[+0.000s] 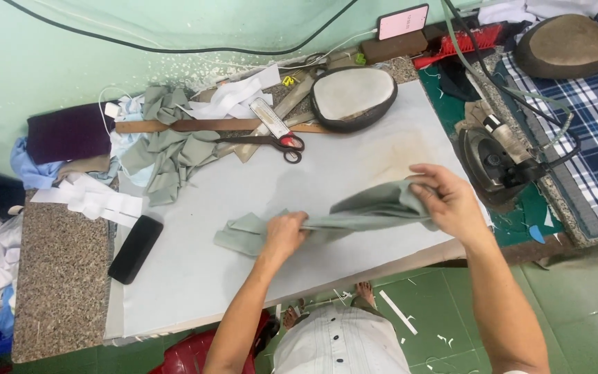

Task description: The person irons a light green fabric piece on a white worktable, then uses scissors to trim the edge. They fold the fabric, iron it again, and continue pressing the edges with an iron.

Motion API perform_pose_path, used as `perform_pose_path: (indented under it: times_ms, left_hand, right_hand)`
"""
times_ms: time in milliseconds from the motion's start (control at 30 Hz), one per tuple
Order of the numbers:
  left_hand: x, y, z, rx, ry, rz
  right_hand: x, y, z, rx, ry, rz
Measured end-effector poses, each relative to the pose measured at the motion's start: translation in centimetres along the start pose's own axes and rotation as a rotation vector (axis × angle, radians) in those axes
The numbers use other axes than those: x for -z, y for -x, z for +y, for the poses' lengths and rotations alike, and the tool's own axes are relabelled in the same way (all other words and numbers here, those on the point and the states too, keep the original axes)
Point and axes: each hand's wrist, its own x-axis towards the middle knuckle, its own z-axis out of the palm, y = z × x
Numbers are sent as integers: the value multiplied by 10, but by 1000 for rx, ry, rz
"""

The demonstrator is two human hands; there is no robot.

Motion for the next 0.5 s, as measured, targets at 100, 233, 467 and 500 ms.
perform_pose_path:
  times_ms: [100,233,467,500]
  left_hand:
    - [2,35,-11,30,-21,568]
    - [11,75,50,-141,169,10]
    - [53,26,84,-304,515,433]
    - [65,21,93,-385,552,438]
  right_hand:
    - [9,-15,10,88,-34,118]
    - [8,-36,-3,132,25,8]
    - [-11,-41,-63,146,123,-319]
    - [-13,-39,-69,141,136,-387]
